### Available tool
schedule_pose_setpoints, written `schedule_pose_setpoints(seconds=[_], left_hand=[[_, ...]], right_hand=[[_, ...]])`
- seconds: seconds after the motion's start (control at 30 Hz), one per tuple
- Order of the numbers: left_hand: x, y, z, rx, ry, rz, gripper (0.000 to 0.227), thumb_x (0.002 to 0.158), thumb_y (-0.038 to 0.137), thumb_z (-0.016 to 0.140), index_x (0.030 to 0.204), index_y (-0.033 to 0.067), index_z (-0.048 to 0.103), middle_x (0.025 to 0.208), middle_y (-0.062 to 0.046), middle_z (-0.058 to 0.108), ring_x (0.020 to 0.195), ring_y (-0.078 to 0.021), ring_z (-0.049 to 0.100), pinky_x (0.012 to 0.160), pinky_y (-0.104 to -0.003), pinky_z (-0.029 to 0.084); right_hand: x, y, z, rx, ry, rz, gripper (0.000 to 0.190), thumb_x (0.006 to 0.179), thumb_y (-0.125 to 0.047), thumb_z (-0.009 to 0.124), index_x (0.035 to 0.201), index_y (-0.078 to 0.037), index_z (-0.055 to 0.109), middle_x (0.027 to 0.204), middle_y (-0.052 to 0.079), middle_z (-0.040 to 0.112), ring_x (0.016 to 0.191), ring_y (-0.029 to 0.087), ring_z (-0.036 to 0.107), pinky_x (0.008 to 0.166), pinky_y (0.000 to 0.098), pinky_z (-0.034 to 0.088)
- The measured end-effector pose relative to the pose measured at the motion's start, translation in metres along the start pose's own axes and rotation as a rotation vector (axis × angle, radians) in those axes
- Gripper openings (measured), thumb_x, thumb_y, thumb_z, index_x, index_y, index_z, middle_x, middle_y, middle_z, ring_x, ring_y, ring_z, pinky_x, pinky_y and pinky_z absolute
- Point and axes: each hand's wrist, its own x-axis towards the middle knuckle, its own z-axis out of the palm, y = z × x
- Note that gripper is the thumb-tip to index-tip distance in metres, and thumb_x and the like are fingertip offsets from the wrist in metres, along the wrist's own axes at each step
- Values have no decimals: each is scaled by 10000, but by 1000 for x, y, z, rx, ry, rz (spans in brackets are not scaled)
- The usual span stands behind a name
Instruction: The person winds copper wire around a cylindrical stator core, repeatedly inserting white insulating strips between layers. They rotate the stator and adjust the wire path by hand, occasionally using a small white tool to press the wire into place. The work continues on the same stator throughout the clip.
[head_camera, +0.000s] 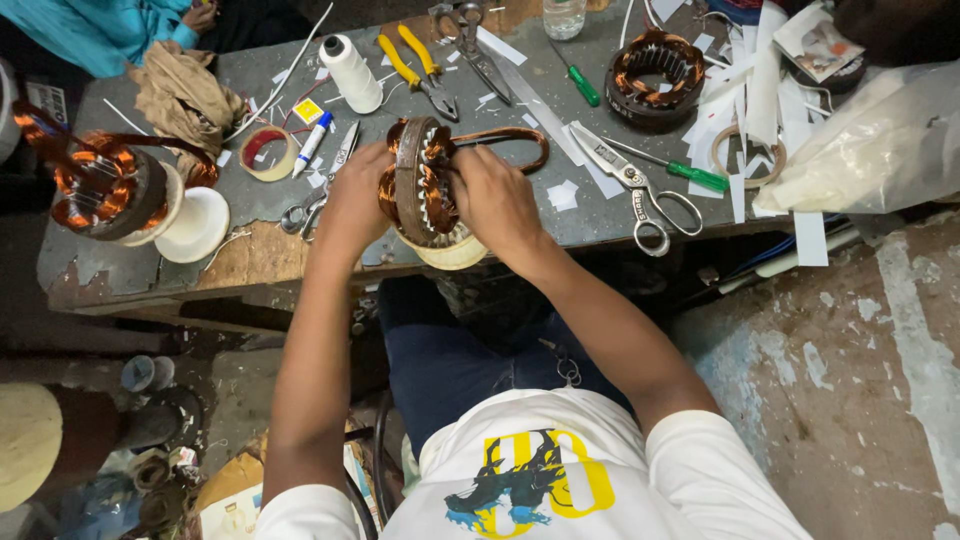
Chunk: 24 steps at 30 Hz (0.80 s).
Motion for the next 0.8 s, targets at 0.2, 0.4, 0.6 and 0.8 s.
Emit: schedule_pose_setpoints(seconds=[0.2,0.4,0.6,0.8], left_hand=[[2,-3,18,-309,110,6,323,802,-19,726,1121,-36,678,1190,-213,658,1135,-397,634,983,-419,494],[4,-2,9,-227,56,57,290,827,-27,722,1115,-30,680,1231,-232,657,1162,-434,618,983,-430,503],[-3,5,9,-64,41,-164,336,743,-29,762,1072,-28,690,1101,-231,681,1073,-437,649,926,-451,519],[-3,-12,9,136,57,2,502,628,-111,732,1128,-68,710,1241,-290,665,1165,-458,629,1005,-437,495]], right_hand=[[5,-2,-1,126,-28,80,213,879,-91,726,1039,-7,614,1019,175,704,905,406,688,771,493,527],[8,6,-8,148,-32,60,156,852,-129,763,965,-29,723,922,182,700,851,390,696,772,480,544],[5,9,-3,135,17,33,159,867,-138,767,939,-3,721,944,188,708,859,396,696,759,480,542],[4,9,-2,156,-19,19,158,925,-88,703,1042,-1,642,1006,169,715,911,361,717,799,458,559]])
